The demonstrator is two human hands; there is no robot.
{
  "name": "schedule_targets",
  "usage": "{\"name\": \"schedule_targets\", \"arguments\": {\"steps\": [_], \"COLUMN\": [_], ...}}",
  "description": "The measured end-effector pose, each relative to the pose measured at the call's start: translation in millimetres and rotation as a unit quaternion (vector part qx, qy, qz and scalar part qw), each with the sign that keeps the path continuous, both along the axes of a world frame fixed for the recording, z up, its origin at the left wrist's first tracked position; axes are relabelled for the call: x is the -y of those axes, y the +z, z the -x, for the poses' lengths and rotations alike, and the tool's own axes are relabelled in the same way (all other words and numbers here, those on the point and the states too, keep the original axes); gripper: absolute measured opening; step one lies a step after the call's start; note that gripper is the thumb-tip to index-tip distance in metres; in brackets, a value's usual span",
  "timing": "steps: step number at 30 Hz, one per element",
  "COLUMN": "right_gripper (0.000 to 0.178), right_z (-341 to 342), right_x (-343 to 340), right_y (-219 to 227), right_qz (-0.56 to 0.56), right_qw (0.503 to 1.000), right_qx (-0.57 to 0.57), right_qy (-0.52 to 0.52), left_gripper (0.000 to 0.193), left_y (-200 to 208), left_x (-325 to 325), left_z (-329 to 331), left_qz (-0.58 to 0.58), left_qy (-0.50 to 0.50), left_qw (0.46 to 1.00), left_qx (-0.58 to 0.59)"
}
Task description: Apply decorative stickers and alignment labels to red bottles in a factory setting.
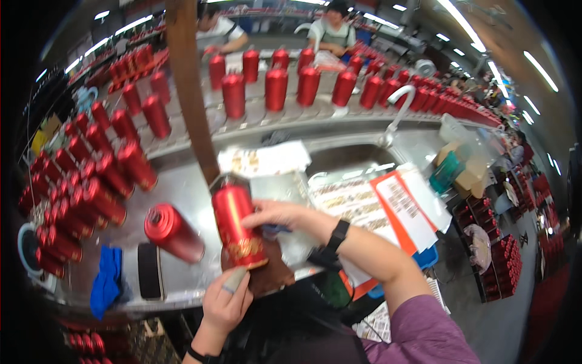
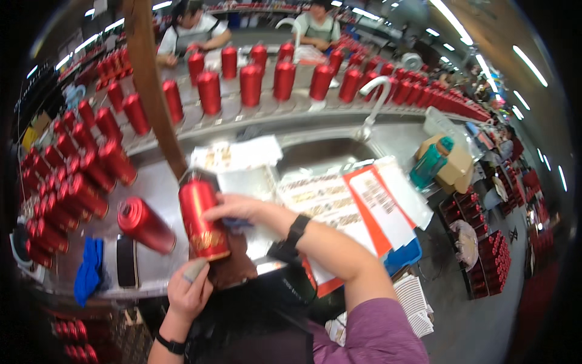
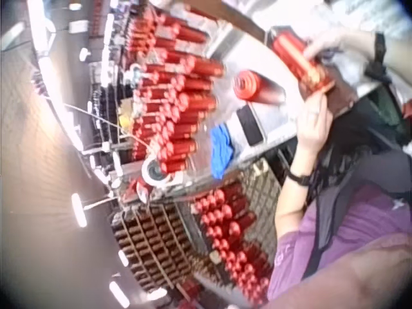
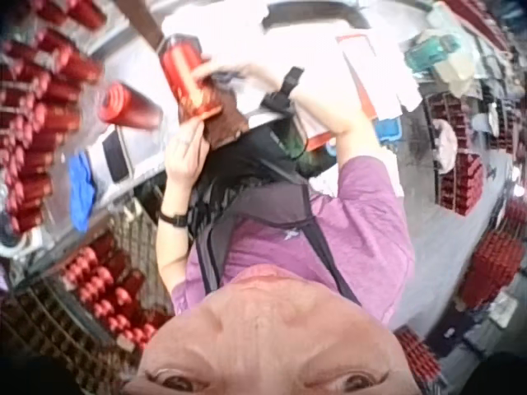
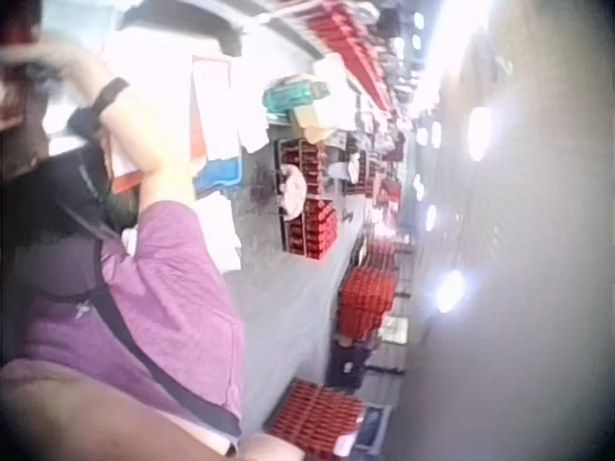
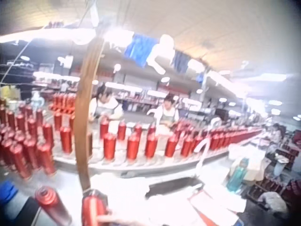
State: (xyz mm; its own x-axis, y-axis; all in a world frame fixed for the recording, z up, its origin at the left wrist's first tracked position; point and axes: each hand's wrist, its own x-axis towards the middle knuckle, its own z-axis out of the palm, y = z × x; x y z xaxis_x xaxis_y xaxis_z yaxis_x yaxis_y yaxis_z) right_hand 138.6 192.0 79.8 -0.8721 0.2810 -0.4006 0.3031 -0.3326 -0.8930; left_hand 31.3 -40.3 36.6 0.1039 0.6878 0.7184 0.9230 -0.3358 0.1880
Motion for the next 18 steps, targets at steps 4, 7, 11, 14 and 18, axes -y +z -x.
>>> {"name": "schedule_targets", "arguments": {"steps": [4,7,11,14,18], "right_gripper": [0.073,0.079,0.079,0.080,0.085], "right_z": [6.4,8.1,2.0,1.9,9.2], "right_x": [4.0,-3.8,-7.9,-0.2,-0.2], "right_y": [0.2,-1.4,-10.1,-15.9,-15.1], "right_qz": [-0.308,-0.387,-0.085,-0.060,-0.300], "right_qw": [0.947,0.908,0.996,0.997,0.953], "right_qx": [0.074,0.139,-0.009,-0.048,0.039], "right_qy": [0.042,0.087,0.024,0.013,0.007], "left_gripper": [0.030,0.031,0.032,0.032,0.031], "left_y": [2.9,0.7,-0.4,1.8,4.5], "left_x": [-0.8,1.4,4.5,5.3,3.6], "left_z": [1.1,1.7,-0.1,-0.1,2.1], "left_qz": [-0.018,-0.005,-0.009,-0.008,0.006], "left_qy": [-0.002,-0.005,-0.002,0.001,-0.029], "left_qw": [1.000,1.000,1.000,1.000,0.998], "left_qx": [-0.009,-0.013,-0.007,-0.026,-0.063]}}
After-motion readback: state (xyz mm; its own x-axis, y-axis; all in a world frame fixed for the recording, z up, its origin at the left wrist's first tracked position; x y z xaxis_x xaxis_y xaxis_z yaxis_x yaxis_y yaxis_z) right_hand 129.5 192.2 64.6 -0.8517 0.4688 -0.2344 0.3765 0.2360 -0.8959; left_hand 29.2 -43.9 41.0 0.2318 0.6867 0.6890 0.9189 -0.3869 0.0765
